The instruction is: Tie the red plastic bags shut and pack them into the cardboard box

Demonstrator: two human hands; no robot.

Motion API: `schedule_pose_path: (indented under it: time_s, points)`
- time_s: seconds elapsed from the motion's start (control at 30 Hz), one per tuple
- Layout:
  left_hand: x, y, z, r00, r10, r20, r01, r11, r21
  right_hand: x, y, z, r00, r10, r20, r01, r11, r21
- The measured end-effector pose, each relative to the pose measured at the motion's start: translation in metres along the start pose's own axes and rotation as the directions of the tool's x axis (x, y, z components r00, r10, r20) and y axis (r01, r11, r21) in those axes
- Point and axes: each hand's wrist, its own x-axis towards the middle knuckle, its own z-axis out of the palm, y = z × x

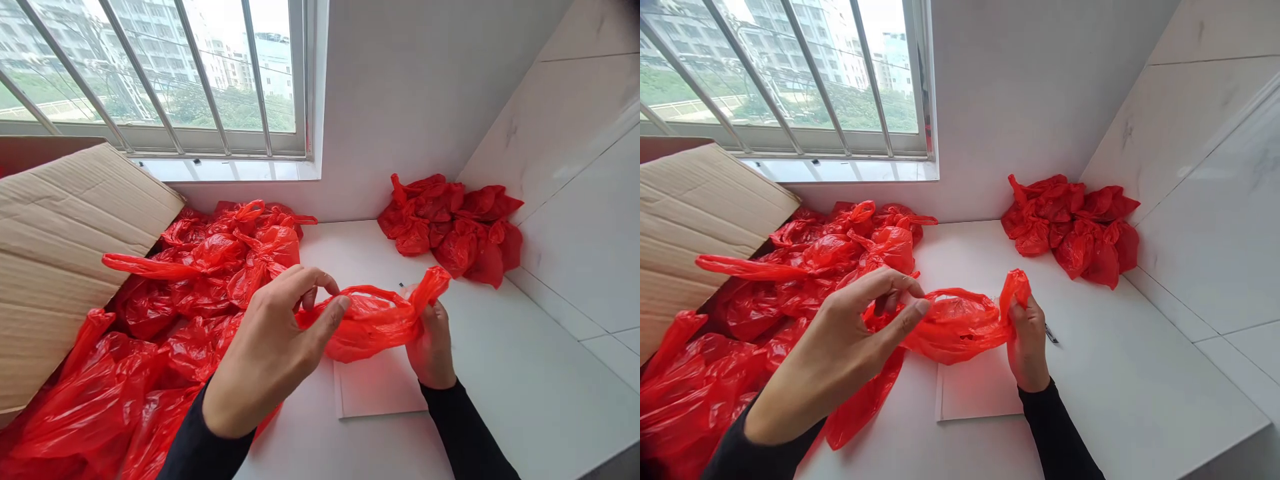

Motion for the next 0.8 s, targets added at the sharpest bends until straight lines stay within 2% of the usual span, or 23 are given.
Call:
schedule_pose_path:
  time_s: [0.1,0.17,0.27,0.33,0.43,0.53,0.6,0.67,0.73,0.8]
  points:
    - [-0.006,0.005,-0.008,1.000,-0.015,0.002,0.015,0.999,0.032,0.001,-0.005,-0.001,0.998,0.027,0.058,-0.032,0.996,0.084]
    - [-0.010,0.007,-0.010,0.998,0.058,0.020,-0.060,0.990,0.126,0.002,-0.008,0.000,0.996,0.053,0.068,-0.062,0.989,0.135]
    - [-0.013,0.007,-0.002,0.973,0.212,0.095,-0.230,0.940,0.254,0.004,-0.011,0.001,0.996,0.044,0.073,-0.054,0.989,0.137]
    - [-0.011,0.005,0.005,0.966,0.224,0.132,-0.253,0.929,0.271,0.004,-0.011,0.001,0.997,0.025,0.080,-0.034,0.992,0.119]
    - [-0.006,0.004,0.006,0.985,0.153,0.078,-0.166,0.963,0.212,0.006,-0.007,-0.001,0.997,-0.045,0.060,0.041,0.996,0.079]
    - [-0.005,0.005,-0.005,0.995,0.080,-0.051,-0.073,0.989,0.126,0.006,-0.005,-0.004,0.995,-0.095,-0.005,0.096,0.995,0.033]
    - [-0.006,0.005,-0.013,0.993,0.022,-0.118,-0.011,0.995,0.099,0.006,-0.005,-0.005,0.998,-0.056,-0.021,0.056,0.998,0.029]
    - [-0.006,0.005,-0.019,0.990,-0.037,-0.139,0.046,0.997,0.064,0.005,-0.008,-0.005,0.999,0.018,0.027,-0.020,0.998,0.066]
    - [-0.006,0.002,-0.022,0.991,-0.076,-0.114,0.076,0.997,0.002,0.005,-0.012,-0.005,0.992,0.098,0.085,-0.109,0.986,0.126]
    - [-0.006,-0.001,-0.024,0.994,-0.078,-0.078,0.074,0.996,-0.051,0.006,-0.015,-0.005,0.984,0.165,0.071,-0.174,0.971,0.164]
